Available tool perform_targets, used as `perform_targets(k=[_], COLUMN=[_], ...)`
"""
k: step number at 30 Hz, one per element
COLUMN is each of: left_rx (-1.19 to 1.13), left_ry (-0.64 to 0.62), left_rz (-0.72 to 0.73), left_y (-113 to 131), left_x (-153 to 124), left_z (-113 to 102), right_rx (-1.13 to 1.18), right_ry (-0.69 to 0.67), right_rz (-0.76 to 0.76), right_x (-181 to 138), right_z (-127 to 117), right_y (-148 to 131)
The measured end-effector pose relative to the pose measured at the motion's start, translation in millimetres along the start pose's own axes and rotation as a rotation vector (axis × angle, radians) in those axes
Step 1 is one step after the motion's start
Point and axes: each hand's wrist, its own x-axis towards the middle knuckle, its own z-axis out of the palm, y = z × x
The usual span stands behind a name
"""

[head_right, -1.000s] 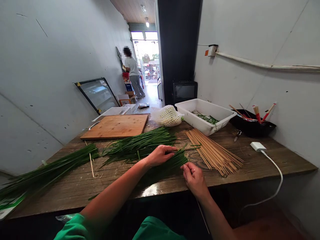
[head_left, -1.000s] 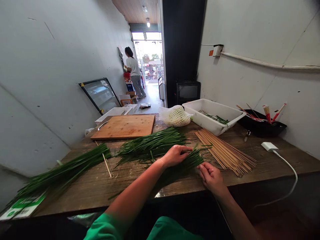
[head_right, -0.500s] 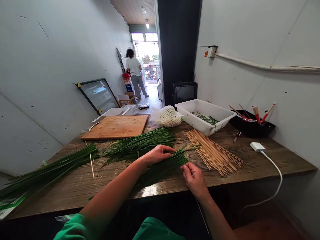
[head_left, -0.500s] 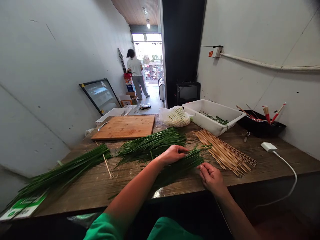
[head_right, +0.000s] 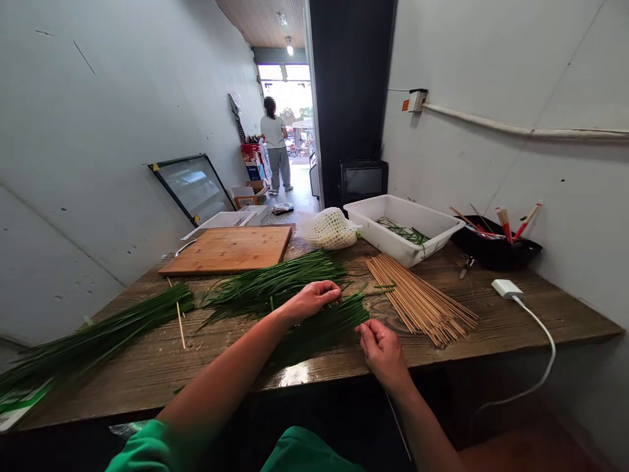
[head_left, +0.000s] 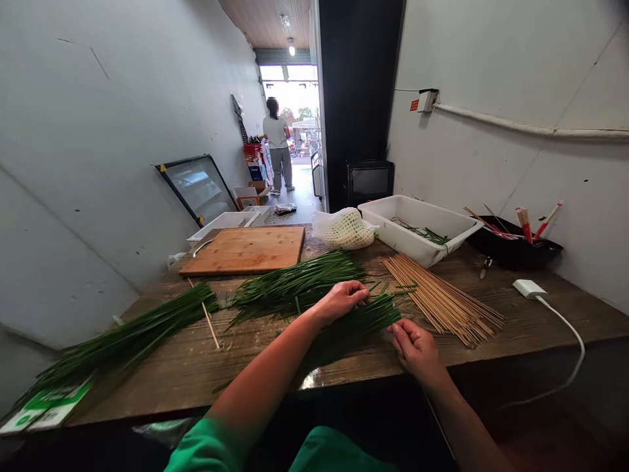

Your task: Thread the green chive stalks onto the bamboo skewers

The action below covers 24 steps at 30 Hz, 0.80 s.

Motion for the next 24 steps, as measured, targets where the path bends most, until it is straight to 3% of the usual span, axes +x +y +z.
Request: perform_targets(k=[5, 11, 13, 18, 24], left_rx=[0.158, 0.031, 0.008, -0.065, 0.047], left_ry=[0.332, 0.641, 0.611, 0.375, 0.289], left_rz=[0.151, 0.187, 0.158, 0.094, 0.060], left_y=[-5, -8, -8, -8, -3], left_x=[6, 9, 10, 9, 3], left_z=[-2, -12, -11, 6, 17], right_rx=[-0.008, 0.002, 0.006, 0.003, 0.016], right_ry=[0.001, 0.007, 0.008, 0.031, 0.006], right_rz=[0.004, -0.005, -0.002, -0.015, 0.007], right_x=[-1, 1, 1, 0, 0], right_z=[0, 0, 0, 1, 1], right_y=[0, 4, 4, 2, 3])
